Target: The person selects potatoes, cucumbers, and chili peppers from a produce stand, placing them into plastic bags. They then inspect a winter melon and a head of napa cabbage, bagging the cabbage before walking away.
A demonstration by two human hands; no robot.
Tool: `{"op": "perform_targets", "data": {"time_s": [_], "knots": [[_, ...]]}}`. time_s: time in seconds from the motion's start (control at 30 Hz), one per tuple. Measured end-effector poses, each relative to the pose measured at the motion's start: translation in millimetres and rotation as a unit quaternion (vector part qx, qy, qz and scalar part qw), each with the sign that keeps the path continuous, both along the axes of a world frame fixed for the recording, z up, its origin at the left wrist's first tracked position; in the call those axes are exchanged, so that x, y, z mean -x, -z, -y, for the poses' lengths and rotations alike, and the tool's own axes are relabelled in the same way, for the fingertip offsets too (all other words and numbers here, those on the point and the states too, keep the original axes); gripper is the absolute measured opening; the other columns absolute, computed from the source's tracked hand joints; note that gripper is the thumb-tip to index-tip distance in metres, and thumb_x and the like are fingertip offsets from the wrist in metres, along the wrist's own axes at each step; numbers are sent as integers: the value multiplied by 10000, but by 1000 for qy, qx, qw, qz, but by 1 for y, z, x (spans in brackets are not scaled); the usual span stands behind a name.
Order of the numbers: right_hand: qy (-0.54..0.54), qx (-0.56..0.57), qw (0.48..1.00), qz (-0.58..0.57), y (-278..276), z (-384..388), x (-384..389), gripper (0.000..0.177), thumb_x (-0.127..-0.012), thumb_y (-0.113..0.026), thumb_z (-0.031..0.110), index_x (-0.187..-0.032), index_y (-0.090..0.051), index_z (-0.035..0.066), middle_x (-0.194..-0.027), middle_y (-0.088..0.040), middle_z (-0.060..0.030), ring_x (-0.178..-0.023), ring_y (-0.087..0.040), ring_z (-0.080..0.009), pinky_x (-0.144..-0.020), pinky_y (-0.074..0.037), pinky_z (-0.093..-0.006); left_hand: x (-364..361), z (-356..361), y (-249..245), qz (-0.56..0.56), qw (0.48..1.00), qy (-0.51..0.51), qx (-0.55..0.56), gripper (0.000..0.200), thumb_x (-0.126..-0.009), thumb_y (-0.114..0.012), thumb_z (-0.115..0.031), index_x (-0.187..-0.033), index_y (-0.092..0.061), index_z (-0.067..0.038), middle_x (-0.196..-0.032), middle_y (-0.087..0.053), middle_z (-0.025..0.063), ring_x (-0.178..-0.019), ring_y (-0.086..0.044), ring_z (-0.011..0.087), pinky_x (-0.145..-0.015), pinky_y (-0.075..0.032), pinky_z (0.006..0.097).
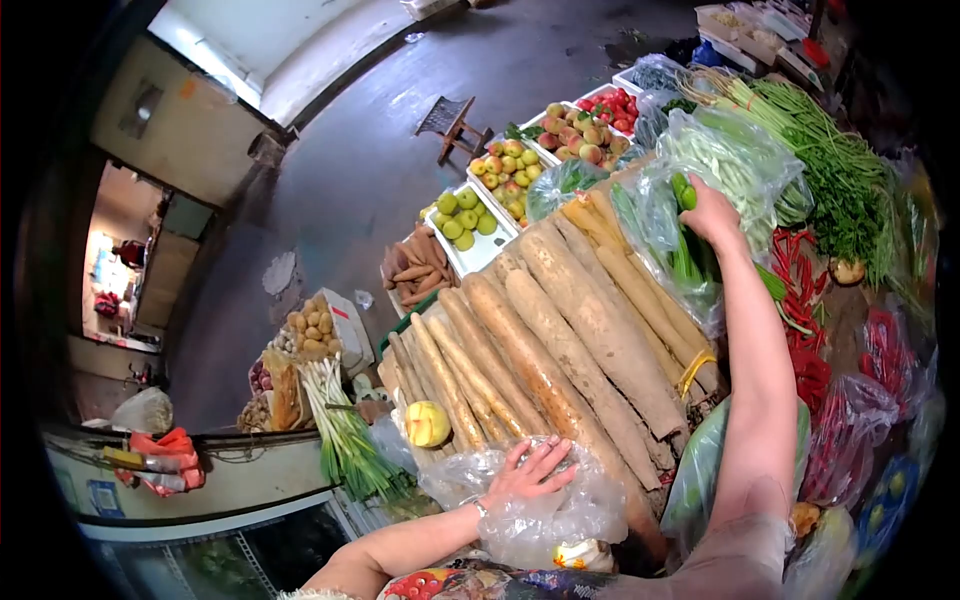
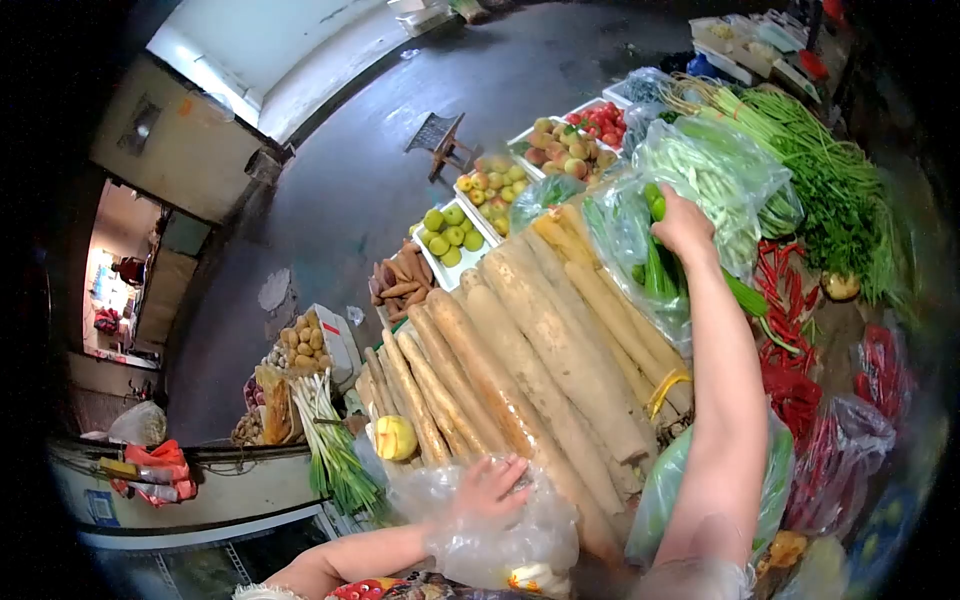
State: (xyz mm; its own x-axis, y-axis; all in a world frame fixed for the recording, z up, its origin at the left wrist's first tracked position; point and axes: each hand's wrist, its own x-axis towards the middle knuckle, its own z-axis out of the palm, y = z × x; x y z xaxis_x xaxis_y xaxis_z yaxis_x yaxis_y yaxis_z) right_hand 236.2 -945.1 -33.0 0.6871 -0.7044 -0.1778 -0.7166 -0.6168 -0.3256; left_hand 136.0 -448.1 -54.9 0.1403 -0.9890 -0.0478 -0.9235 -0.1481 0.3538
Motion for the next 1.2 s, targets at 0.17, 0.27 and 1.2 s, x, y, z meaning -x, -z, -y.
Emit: {"op": "perform_targets", "data": {"time_s": [0.17, 0.27, 1.2], "knots": [[-55, -46, 986, 150, 47, 43, 21, 950, -642, -807, 221, -1469, -344, 147, -1361, -478, -264, -1264, -476, -398, -1033, -418, -421, 1, -2, 12, 2, 996, -21, -85, 542, -821, -617, -319, -1339, -512, -198, -1568, -268, 125, -1437, -276, 282, -1150, -133, 508], [-65, -126, 976, 168, 42, 53, 50, 951, -664, -752, 119, -1493, -286, 147, -1378, -452, -275, -1302, -436, -403, -1065, -387, -392, -2, -3, 10, -20, 998, -14, -56, 551, -799, -638, -326, -1319, -529, -184, -1570, -256, 136, -1444, -257, 285, -1143, -141, 527], [-67, 81, 993, -45, 17, -38, 55, 711, -823, -564, 36, -1480, -321, 156, -1238, -509, -260, -1139, -545, -404, -935, -461, -484, -2, -3, 8, -18, 999, -24, -10, 544, -814, -632, -311, -1330, -528, -176, -1550, -299, 139, -1424, -304, 282, -1143, -160, 501]]}}
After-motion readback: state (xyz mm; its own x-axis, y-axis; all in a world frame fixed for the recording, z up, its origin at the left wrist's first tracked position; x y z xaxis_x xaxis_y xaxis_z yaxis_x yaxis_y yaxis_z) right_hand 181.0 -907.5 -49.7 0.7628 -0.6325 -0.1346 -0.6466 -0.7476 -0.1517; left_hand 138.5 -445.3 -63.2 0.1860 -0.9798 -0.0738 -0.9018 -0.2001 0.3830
